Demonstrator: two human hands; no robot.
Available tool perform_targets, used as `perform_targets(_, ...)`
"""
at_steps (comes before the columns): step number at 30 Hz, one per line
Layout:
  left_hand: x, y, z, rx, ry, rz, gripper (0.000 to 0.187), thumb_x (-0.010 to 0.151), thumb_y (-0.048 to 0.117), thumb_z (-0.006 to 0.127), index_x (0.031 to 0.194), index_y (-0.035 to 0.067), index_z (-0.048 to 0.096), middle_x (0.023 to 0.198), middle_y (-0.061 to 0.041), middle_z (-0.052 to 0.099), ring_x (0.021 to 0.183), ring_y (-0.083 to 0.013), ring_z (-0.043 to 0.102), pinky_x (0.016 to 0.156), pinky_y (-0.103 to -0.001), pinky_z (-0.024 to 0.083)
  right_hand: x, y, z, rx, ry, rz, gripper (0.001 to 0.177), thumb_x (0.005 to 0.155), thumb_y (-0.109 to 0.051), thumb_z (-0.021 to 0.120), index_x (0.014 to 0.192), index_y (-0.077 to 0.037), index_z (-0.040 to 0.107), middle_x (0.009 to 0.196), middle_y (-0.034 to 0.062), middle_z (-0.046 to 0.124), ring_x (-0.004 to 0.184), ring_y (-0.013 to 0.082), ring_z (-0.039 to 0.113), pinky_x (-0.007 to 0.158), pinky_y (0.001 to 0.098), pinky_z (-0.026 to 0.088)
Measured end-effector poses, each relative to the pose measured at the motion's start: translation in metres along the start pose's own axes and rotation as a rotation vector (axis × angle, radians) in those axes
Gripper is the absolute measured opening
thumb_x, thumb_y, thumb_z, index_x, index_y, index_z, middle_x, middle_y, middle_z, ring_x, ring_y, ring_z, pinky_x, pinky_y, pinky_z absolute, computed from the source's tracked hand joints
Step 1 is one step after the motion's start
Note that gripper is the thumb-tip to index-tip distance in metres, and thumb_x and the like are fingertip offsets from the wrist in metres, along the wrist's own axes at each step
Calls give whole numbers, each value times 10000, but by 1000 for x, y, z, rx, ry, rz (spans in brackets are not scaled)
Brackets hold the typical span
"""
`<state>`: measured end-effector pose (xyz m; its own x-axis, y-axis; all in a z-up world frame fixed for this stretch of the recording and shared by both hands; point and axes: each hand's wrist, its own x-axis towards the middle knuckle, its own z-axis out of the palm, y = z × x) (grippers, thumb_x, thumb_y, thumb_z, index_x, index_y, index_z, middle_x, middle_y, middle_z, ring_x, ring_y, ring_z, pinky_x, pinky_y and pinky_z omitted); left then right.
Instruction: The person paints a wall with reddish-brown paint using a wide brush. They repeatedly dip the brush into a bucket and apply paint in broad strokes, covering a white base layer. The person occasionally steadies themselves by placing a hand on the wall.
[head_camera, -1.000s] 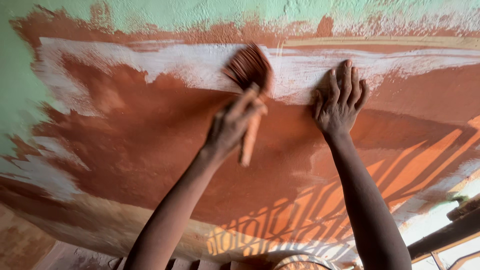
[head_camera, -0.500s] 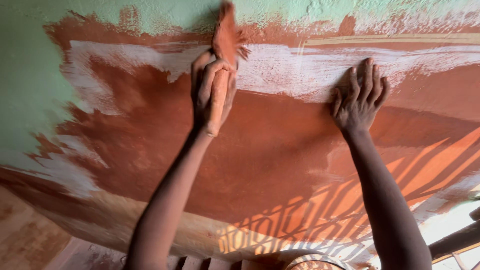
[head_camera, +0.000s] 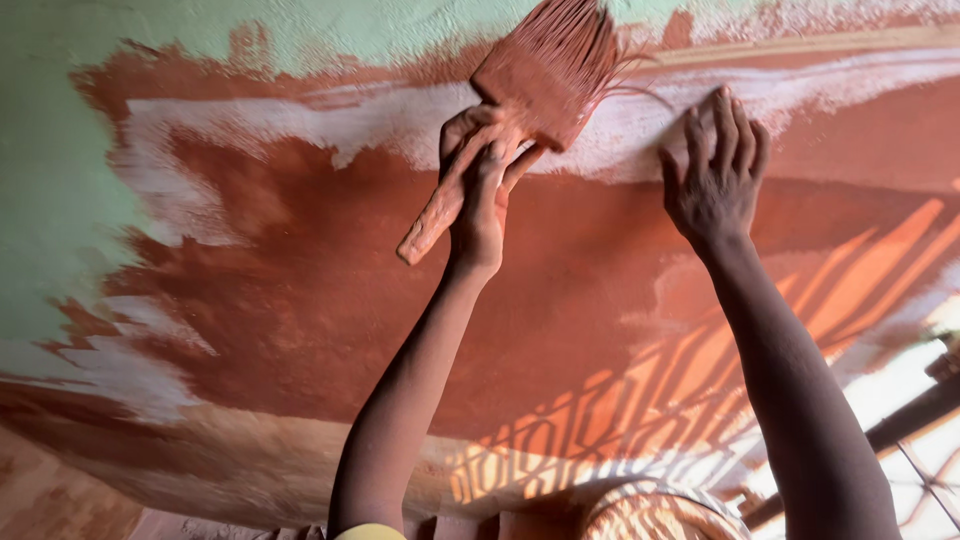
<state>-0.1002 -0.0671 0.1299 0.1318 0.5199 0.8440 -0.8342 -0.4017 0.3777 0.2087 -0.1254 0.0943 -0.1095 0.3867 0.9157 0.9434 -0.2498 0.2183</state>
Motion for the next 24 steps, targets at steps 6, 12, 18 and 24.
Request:
perform_targets(6,-13,-7,37,754,-116,454,396,1075,165,570,1424,93,396,1331,-169,484,1272,-292,503,1132,-445,491,-10,-82,-62,944,-386,612,602,1068,-551,464,1407,-69,588,1375,219,652,1294,317,621,1143,489,474)
perform_targets(12,-47,-24,49,997,-575,173,751,1065,122,604,1652,97,135,1587,-229,364,1466,-337,434,1261,-396,398,-44,-117,-97,1699,-395,900,511,1042,-459,589,1345,-48,579,1158,58,650,1070,173,608,902,338,518)
perform_targets(18,-60,-47,24,1189,-579,375,1097,908,334,801,1663,99,40,1721,-170,149,1591,-311,241,1330,-515,249,-47,-77,-114,1666,119,836,416,1110,-382,513,1328,-29,502,941,104,687,739,220,717,654,375,633)
perform_targets(24,-17,-73,-23,1575,-513,374,1342,761,514,893,1670,107,-7,1739,-181,40,1614,-340,134,1324,-566,147,-40,-29,-69,1260,866,576,435,1171,-343,495,1427,-47,303,1021,244,722,950,336,769,894,493,688)
